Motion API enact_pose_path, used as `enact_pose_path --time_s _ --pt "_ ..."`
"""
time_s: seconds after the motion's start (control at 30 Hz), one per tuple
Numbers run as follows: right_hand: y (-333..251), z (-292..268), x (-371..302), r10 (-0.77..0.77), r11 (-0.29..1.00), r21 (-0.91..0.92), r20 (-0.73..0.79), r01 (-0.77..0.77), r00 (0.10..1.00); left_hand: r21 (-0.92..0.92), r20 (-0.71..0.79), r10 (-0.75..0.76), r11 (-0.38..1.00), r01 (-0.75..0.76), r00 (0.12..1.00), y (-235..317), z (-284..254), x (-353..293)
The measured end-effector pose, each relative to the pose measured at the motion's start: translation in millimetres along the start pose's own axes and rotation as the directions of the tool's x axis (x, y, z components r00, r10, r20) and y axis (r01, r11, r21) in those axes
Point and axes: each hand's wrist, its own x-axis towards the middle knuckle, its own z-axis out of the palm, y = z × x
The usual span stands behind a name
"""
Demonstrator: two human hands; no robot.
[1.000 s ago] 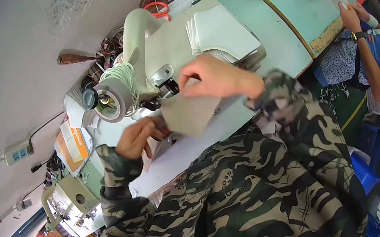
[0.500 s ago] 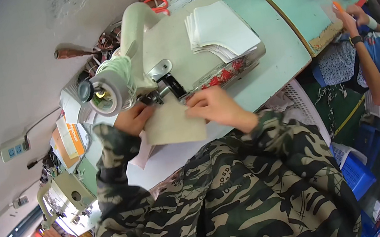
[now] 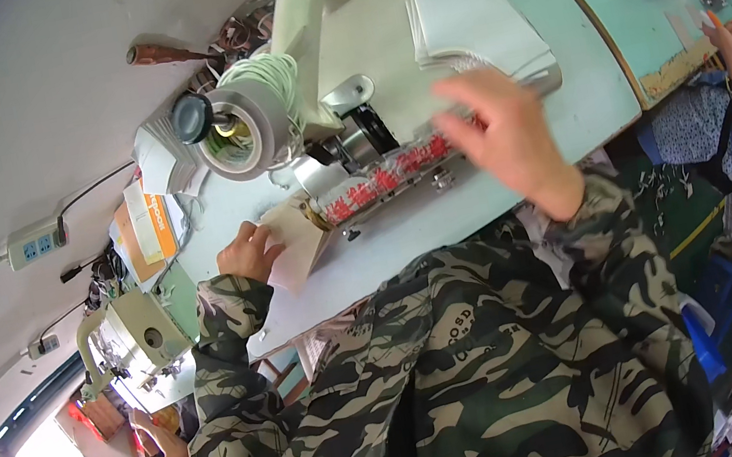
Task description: The person sorts and aligns stacks of cut fabric pieces by hand, then feeds the fabric pieces one by one into a machine to process their edges.
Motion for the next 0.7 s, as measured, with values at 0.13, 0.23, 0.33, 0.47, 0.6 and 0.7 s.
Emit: enact_pose_path --time_s 0.13,0.23,0.33,0.47,0.6,0.7 --pt "-2.6 23.8 -21.4 0.068 0.945 0.290 0.272 -0.149 0.960 0.011 -0.081 0.143 0.990 -0.142 0.986 9.2 -34.1 7.3" --pt "-10.6 23.7 -17.7 0.087 0.926 0.324 0.321 -0.195 0.943 -0.779 0.397 0.279 0.607 0.160 0.875 21.5 -82.2 16.2" --pt "-15.8 27.4 -7.3 0.059 0.951 0.266 0.350 -0.159 0.935 -0.878 0.150 0.404 0.473 -0.066 0.902 46.8 -101.3 43.7" --pt "-8.2 36.9 0.9 -0.050 0.981 0.195 0.288 -0.008 0.956 -0.717 0.188 0.214 0.697 -0.015 0.959 60.0 -101.7 80.7" --pt "3.2 39.9 23.5 -0.112 0.993 0.066 0.301 0.096 0.947 -0.735 0.251 0.187 0.675 0.061 0.950 73.0 -99.6 91.9" --pt "6.6 41.7 62.1 -0.090 0.993 -0.010 0.600 0.120 0.795 -0.648 -0.005 0.227 0.741 -0.176 0.974 94.4 -101.6 95.0"
